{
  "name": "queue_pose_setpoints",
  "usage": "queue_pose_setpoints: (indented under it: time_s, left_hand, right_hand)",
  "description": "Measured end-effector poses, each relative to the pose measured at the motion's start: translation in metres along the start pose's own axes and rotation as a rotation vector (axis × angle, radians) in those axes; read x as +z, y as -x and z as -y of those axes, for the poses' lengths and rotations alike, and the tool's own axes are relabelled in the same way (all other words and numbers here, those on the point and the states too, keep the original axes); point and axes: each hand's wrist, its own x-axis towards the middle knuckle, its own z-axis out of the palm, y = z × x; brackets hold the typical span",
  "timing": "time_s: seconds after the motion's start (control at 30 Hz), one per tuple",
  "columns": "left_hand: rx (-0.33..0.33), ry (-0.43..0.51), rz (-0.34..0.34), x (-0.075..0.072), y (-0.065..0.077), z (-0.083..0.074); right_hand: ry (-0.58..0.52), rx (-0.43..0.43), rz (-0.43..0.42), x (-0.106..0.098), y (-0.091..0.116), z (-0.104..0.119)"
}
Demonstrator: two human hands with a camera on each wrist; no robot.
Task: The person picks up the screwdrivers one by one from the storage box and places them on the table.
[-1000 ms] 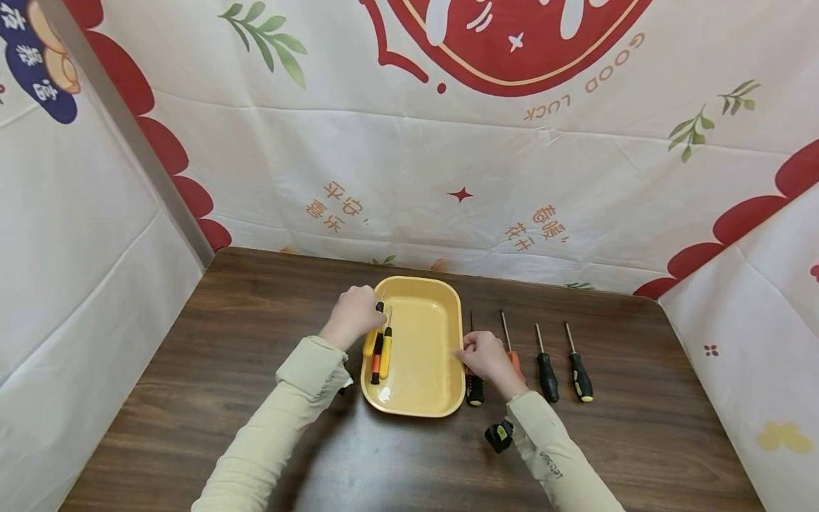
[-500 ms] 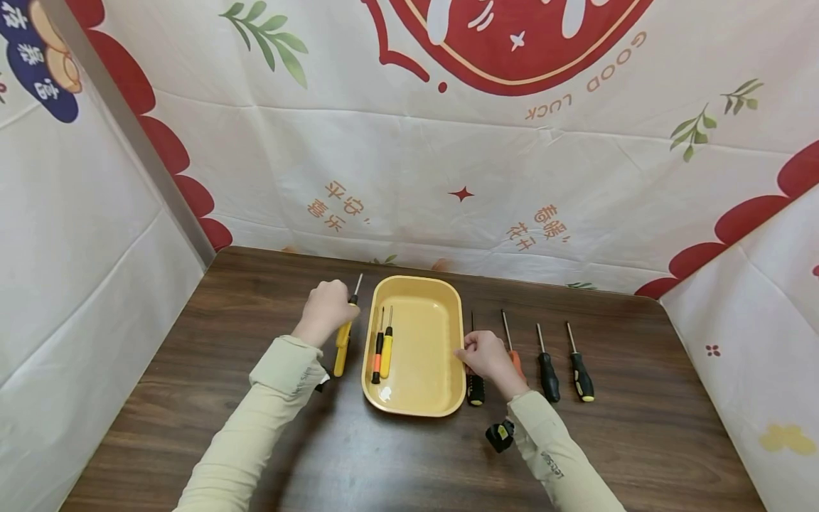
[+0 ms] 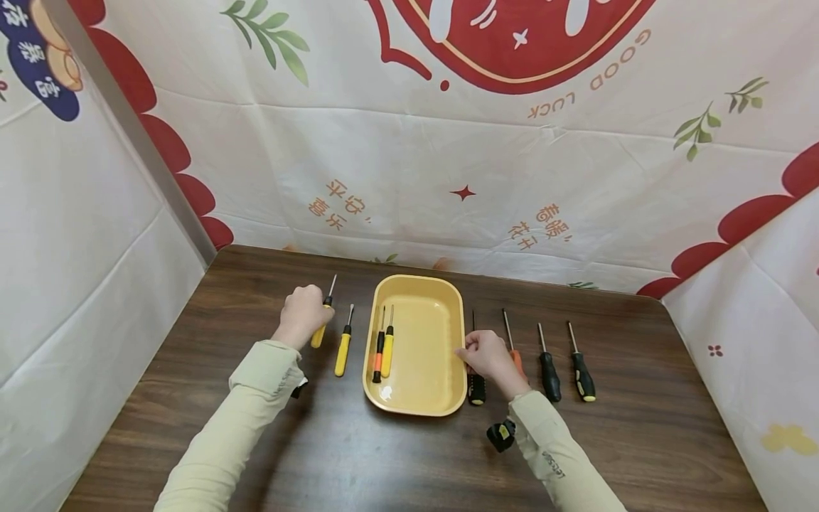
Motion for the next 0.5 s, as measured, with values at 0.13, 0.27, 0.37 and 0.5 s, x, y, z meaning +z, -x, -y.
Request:
queue_pose_setpoints:
  time_s: [0.13, 0.27, 0.37, 0.5]
  left_hand:
    - [0.010, -0.008, -0.015, 0.005, -0.001, 0.007]
    - [-0.002, 0.003, -0.002, 0.012, 0.000, 0.014]
    - [-0.018, 0.004, -0.004, 0.015, 0.000, 0.019]
    - [-0.031, -0.003, -0.005, 0.019, 0.001, 0.024]
  right_hand:
    - [-0.004, 0.004, 0.000, 0.000, 0.000, 0.000]
    - [-0.007, 0.014, -0.001, 0.000, 0.000, 0.000]
    - [-0.007, 0.016, 0.003, -0.001, 0.000, 0.001]
    - [0.000, 0.011, 0.000, -0.001, 0.000, 0.001]
